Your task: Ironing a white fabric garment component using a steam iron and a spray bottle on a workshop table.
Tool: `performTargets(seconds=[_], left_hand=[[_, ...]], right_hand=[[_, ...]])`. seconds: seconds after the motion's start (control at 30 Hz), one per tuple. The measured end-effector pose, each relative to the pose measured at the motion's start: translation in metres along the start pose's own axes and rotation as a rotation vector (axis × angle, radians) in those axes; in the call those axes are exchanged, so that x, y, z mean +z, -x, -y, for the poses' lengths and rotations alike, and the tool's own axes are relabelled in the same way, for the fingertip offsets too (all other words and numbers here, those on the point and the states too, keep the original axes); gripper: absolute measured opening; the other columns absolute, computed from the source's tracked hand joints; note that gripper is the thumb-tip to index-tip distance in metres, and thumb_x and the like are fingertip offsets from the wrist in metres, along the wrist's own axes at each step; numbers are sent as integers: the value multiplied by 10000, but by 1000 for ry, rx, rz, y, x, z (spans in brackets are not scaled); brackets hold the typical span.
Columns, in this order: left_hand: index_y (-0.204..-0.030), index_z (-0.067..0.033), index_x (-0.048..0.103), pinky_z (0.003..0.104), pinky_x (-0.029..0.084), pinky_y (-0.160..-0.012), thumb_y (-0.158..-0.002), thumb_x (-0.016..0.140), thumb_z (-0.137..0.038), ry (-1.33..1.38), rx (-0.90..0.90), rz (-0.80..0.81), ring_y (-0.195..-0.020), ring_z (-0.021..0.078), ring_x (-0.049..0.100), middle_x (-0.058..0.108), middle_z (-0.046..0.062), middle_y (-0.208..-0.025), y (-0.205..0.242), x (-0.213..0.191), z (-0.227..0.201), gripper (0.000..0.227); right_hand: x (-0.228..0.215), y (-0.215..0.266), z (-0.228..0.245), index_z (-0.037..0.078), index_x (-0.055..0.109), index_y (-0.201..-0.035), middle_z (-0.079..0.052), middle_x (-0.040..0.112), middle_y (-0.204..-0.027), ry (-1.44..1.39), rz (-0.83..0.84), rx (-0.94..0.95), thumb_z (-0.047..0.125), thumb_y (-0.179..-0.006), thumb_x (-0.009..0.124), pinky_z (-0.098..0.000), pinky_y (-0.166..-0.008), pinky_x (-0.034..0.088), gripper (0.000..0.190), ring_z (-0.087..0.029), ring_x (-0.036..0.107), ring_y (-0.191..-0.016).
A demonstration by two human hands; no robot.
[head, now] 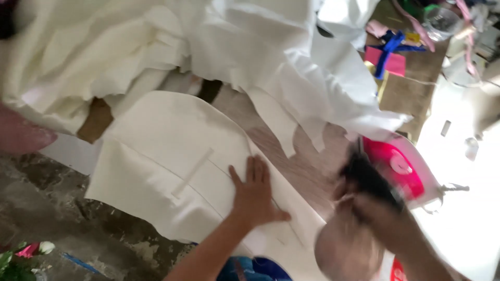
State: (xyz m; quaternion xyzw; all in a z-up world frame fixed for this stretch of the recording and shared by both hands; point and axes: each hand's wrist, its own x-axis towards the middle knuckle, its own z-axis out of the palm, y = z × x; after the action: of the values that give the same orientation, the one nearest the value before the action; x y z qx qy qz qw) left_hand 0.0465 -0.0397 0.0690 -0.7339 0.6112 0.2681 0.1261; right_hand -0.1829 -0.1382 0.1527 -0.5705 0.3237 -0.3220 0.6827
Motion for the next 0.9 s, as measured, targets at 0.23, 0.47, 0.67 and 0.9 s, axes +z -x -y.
performTargets(seconds=[0.23,0.47,0.67,0.9], left_hand=[[-1605,63,-40,845,48,-1087,-644,645,-1037,-68,-11,-122,-1562,447,-66,-61,267,-1706,-12,29,1,1613],[-1603,55,-63,823,53,-1107,-629,676,-1039,-51,-40,-138,-1576,406,-58,-45,245,-1713,-13,28,-1,1641],[-1608,45,-84,824,24,-1106,-643,680,-1027,-40,-51,-71,-1576,406,-91,-87,235,-1719,-11,17,-2,1632],[-1606,48,-66,834,55,-1087,-602,716,-1050,-34,-34,-149,-1571,404,-45,-34,230,-1714,-15,36,2,1681]], right_hand=[[-2,103,-33,181,682,-1329,-40,797,-959,558,-80,778,167,-891,645,-313,-633,650,440,-203,759,-614],[-11,134,-61,309,739,-1060,103,848,-833,929,143,669,462,-886,639,-293,-660,595,252,-118,785,-680],[2,136,-27,283,777,-1000,-8,721,-687,910,74,852,449,-925,661,-313,-586,479,216,-152,628,-586],[-27,158,-50,287,719,-891,9,752,-635,1033,-38,832,444,-893,663,-323,-560,505,167,-162,685,-555]])
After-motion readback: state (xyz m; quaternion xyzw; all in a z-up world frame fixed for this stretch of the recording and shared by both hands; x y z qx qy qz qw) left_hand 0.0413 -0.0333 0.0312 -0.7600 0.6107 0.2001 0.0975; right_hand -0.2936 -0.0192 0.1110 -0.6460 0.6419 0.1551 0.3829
